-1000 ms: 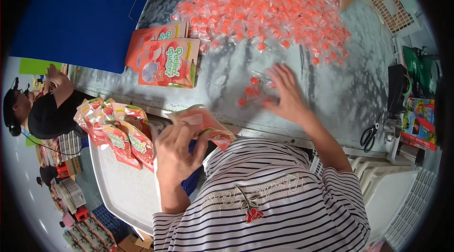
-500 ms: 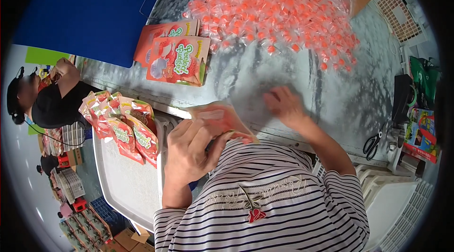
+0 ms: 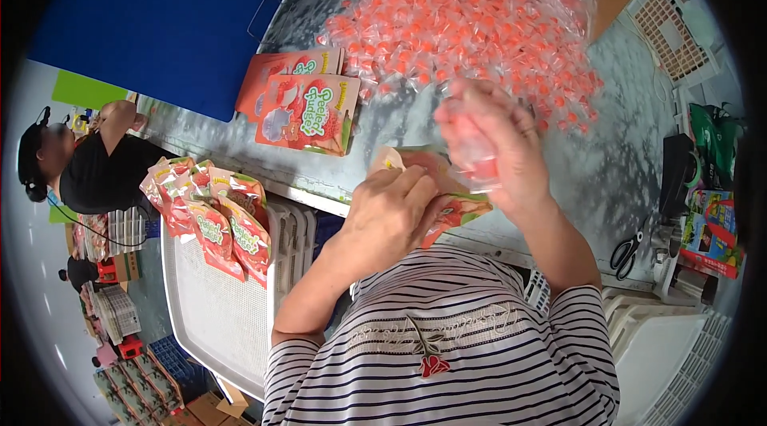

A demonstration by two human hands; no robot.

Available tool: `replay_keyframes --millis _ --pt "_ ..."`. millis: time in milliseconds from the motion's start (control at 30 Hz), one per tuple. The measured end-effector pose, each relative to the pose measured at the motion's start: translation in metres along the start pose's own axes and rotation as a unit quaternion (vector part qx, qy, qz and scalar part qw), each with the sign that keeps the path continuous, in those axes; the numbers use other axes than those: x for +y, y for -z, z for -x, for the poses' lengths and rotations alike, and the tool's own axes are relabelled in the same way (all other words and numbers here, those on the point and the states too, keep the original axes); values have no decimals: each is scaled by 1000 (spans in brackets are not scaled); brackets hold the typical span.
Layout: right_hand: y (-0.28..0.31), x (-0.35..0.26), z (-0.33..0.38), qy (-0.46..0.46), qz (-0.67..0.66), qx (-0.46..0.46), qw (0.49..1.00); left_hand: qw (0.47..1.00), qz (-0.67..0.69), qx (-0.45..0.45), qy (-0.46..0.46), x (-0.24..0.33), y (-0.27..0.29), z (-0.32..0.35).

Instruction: Manually placing small individually wrapped candies into printed plastic bags in a factory assembly line setting.

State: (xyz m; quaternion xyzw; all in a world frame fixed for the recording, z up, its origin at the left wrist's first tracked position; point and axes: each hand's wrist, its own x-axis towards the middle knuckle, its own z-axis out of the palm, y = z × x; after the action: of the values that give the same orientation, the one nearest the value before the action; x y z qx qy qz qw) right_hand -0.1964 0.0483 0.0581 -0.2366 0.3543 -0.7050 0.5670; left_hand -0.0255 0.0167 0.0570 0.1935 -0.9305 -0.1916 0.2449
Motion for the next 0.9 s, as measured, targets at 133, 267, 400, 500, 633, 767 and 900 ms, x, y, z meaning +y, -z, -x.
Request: replay_keyframes --millis 133,267,400,500,633,767,900 --pt "-1 9 5 44 276 -84 956 1000 28 -2 -8 4 2 3" --pt "10 9 9 192 429 -176 865 999 47 21 12 2 3 6" --pt "12 5 21 203 531 -184 802 998 55 32 16 -1 4 8" --pt "17 1 23 237 530 -174 795 999 43 2 27 -1 5 11" --pt "6 -10 22 118 513 -197 827 998 50 29 -4 1 0 10" --pt "19 -6 15 181 457 -190 850 1000 24 7 -1 2 2 13" --pt "3 -13 28 132 627 -278 716 1000 15 8 0 2 6 19"
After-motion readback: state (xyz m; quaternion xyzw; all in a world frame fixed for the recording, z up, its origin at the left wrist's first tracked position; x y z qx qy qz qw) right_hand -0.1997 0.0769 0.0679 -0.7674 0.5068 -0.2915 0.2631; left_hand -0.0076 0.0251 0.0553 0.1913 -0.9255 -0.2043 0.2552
